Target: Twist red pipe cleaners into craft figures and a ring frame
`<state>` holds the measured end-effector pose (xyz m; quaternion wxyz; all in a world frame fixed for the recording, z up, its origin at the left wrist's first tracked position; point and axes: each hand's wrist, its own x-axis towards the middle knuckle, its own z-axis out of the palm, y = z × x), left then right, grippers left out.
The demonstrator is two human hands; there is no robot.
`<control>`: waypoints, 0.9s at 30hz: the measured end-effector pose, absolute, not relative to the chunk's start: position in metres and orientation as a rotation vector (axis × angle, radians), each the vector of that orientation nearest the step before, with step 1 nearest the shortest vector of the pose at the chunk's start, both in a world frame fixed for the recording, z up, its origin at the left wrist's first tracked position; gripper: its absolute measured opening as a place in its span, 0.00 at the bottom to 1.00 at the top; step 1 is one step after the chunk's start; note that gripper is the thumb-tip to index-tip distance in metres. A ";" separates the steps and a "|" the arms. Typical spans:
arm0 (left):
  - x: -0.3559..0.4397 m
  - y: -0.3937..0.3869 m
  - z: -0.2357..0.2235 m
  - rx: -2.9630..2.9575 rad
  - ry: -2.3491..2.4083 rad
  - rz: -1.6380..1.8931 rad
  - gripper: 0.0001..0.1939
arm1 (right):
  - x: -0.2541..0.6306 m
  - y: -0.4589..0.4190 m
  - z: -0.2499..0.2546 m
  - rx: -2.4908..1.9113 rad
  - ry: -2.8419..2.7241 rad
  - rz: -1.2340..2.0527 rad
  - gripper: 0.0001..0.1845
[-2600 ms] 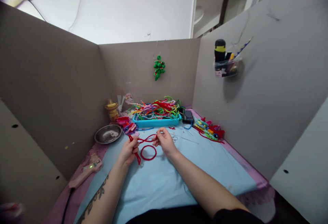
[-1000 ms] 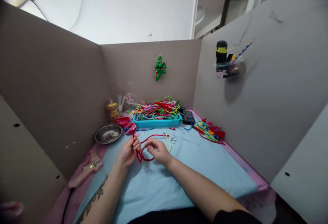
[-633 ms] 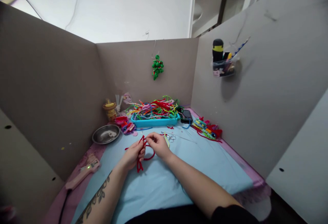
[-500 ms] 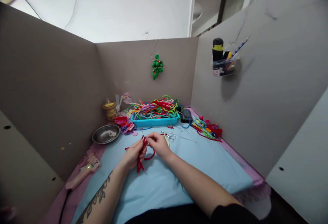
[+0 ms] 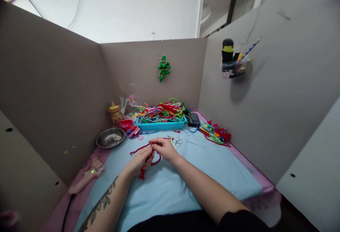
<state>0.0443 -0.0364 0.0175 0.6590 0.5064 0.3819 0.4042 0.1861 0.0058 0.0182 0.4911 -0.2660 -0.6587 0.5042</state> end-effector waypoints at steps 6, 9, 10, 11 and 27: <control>0.044 -0.036 0.017 1.145 0.892 0.964 0.18 | 0.193 0.012 0.020 -0.660 -1.651 1.237 0.05; 0.041 -0.034 0.017 1.158 0.909 0.976 0.20 | 0.197 0.016 0.020 -0.738 -1.628 1.118 0.06; 0.040 -0.033 0.017 1.183 0.913 0.972 0.20 | 0.198 0.017 0.021 -0.753 -1.622 1.093 0.07; 0.038 -0.032 0.017 1.213 0.918 0.966 0.21 | 0.200 0.018 0.021 -0.764 -1.615 1.073 0.07; 0.021 -0.013 0.010 0.993 1.167 1.433 0.18 | 0.228 0.030 0.029 -0.826 -1.436 0.923 0.11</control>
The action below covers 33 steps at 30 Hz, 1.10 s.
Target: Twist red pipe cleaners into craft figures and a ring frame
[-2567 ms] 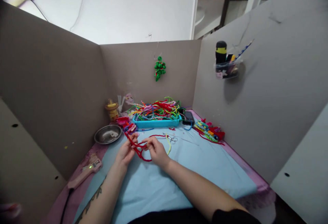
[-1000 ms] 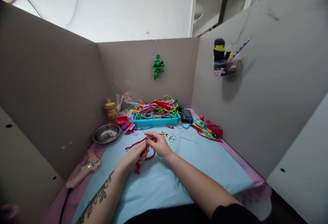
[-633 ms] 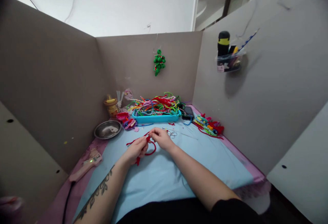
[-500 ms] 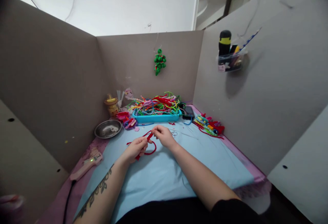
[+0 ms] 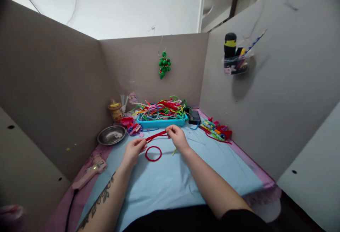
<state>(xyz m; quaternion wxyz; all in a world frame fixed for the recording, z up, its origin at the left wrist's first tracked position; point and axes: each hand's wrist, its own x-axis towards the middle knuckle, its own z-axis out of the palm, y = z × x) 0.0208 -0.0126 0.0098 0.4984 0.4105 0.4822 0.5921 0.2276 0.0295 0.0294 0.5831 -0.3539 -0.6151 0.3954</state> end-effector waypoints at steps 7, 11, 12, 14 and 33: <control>0.018 -0.013 0.013 0.923 1.141 1.485 0.18 | 0.224 0.030 0.024 -0.807 -1.359 0.970 0.12; 0.018 -0.012 0.011 1.112 1.272 1.520 0.16 | 0.221 0.028 0.023 -0.810 -1.321 0.964 0.13; 0.018 -0.012 0.010 1.189 1.317 1.531 0.15 | 0.221 0.027 0.023 -0.809 -1.314 0.965 0.14; 0.019 -0.012 0.011 1.332 1.390 1.559 0.13 | 0.220 0.026 0.023 -0.793 -1.301 0.973 0.14; 0.008 -0.009 0.013 1.124 1.038 1.489 0.20 | 0.216 0.030 0.022 -0.731 -1.217 0.999 0.15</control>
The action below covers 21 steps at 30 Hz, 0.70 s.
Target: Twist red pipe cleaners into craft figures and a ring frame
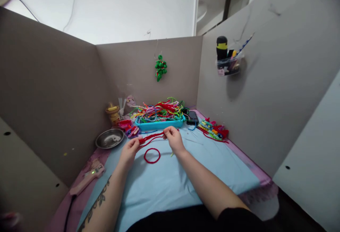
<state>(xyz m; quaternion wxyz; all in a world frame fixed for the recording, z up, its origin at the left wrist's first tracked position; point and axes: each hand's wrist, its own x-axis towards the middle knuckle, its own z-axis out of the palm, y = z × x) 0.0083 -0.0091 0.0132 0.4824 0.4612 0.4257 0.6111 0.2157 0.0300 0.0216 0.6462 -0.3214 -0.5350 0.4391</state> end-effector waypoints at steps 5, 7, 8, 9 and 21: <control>0.009 -0.016 0.024 0.892 0.843 1.430 0.21 | 0.225 0.036 0.022 -0.718 -1.273 1.227 0.18; 0.011 -0.019 0.025 0.873 0.869 1.273 0.19 | 0.224 0.032 0.024 -0.698 -1.425 1.336 0.19; 0.013 -0.021 0.025 0.885 0.875 1.175 0.18 | 0.222 0.029 0.024 -0.689 -1.505 1.362 0.19; 0.015 -0.024 0.024 0.902 0.868 1.078 0.18 | 0.220 0.026 0.025 -0.681 -1.573 1.367 0.19; 0.026 -0.037 0.024 1.095 0.887 0.846 0.19 | 0.207 0.011 0.032 -0.822 -1.849 0.868 0.09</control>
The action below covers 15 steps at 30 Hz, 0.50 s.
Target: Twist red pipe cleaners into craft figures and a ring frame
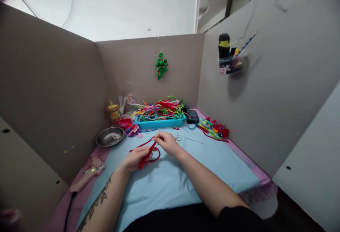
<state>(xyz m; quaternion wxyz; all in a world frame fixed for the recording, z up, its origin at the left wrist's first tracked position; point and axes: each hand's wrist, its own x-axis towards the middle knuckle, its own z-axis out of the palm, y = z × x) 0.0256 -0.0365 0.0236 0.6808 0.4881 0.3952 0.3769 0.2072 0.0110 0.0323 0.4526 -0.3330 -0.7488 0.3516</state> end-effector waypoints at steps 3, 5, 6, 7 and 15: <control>0.026 -0.038 0.024 1.251 0.922 0.854 0.18 | 0.204 0.008 0.032 -0.838 -1.879 0.771 0.08; 0.025 -0.036 0.023 1.294 0.933 0.896 0.16 | 0.207 0.011 0.035 -0.833 -1.858 0.819 0.07; 0.023 -0.034 0.023 1.268 0.933 0.952 0.14 | 0.211 0.014 0.038 -0.837 -1.823 0.873 0.07; 0.020 -0.032 0.023 1.203 0.918 1.033 0.13 | 0.217 0.018 0.041 -0.846 -1.772 0.933 0.09; -0.019 -0.007 0.027 0.261 0.692 1.652 0.05 | 0.250 0.070 0.032 -1.174 -1.865 0.773 0.10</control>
